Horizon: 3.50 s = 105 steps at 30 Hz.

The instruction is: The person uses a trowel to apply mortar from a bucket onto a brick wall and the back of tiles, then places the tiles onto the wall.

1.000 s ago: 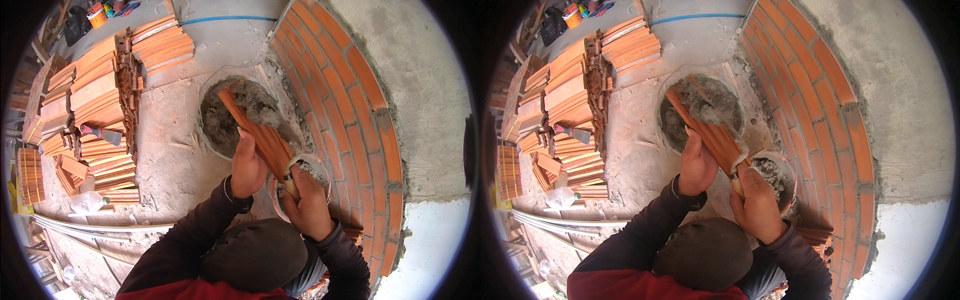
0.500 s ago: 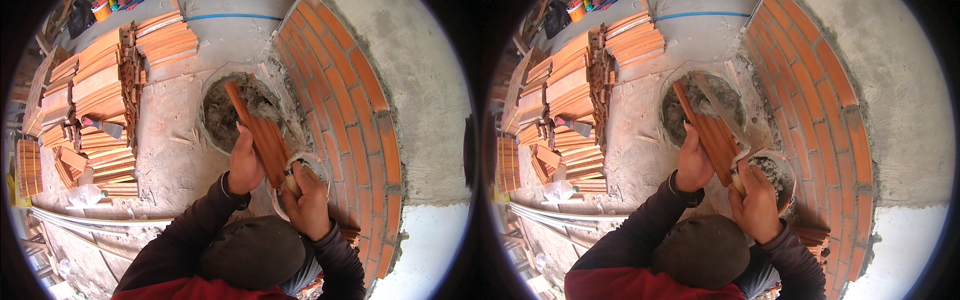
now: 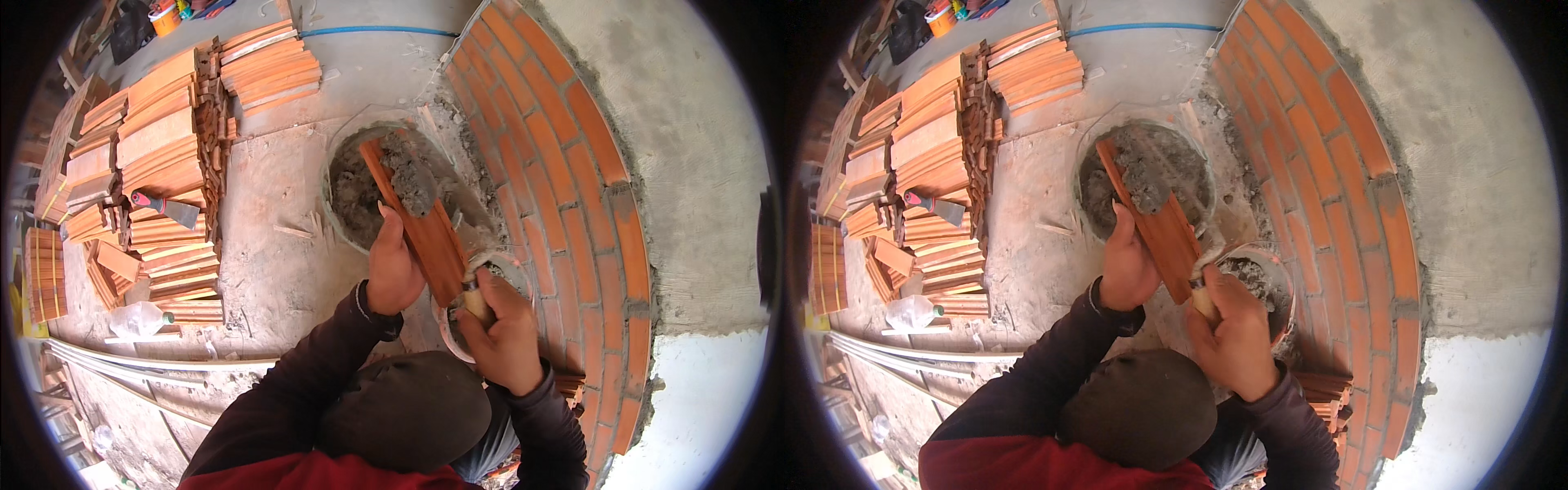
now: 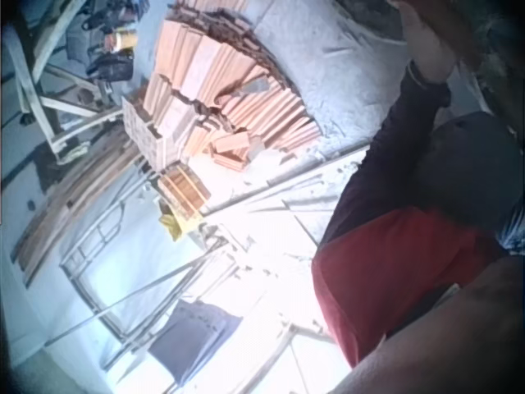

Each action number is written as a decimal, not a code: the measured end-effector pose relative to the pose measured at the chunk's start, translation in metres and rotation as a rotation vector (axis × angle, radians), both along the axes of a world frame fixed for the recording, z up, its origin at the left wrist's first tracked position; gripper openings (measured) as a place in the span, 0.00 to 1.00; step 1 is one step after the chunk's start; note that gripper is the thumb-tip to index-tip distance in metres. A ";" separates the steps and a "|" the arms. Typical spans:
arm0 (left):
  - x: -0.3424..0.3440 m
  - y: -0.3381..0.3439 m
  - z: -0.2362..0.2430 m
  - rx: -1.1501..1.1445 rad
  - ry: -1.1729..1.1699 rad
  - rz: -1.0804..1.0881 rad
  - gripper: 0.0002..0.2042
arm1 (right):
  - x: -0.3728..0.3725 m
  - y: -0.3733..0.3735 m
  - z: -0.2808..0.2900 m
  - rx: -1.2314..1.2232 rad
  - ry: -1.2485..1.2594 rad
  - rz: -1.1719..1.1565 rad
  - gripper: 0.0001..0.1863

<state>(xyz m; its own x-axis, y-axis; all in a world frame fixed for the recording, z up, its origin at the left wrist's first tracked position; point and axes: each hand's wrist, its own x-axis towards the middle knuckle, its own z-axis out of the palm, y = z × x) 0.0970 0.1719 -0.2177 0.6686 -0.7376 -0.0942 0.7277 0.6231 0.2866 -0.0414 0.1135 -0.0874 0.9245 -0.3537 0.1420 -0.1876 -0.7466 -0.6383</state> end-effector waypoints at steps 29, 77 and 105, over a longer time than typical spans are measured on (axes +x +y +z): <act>0.061 0.116 0.044 0.100 -0.014 -0.561 0.31 | -0.005 -0.091 0.012 -0.212 0.140 0.083 0.16; 0.030 0.109 0.042 0.163 0.117 -0.355 0.31 | -0.011 -0.006 -0.130 -0.277 -0.287 -0.204 0.13; 0.026 0.182 -0.013 0.518 0.025 0.069 0.30 | 0.102 -0.067 -0.021 -0.817 0.531 0.286 0.09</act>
<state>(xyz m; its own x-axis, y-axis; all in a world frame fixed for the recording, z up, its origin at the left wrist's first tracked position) 0.1235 0.3541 -0.2306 0.7072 -0.5444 -0.4512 0.7003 0.4512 0.5532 0.0609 0.0468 -0.1080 0.9731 -0.0883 -0.2126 -0.0448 -0.9785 0.2013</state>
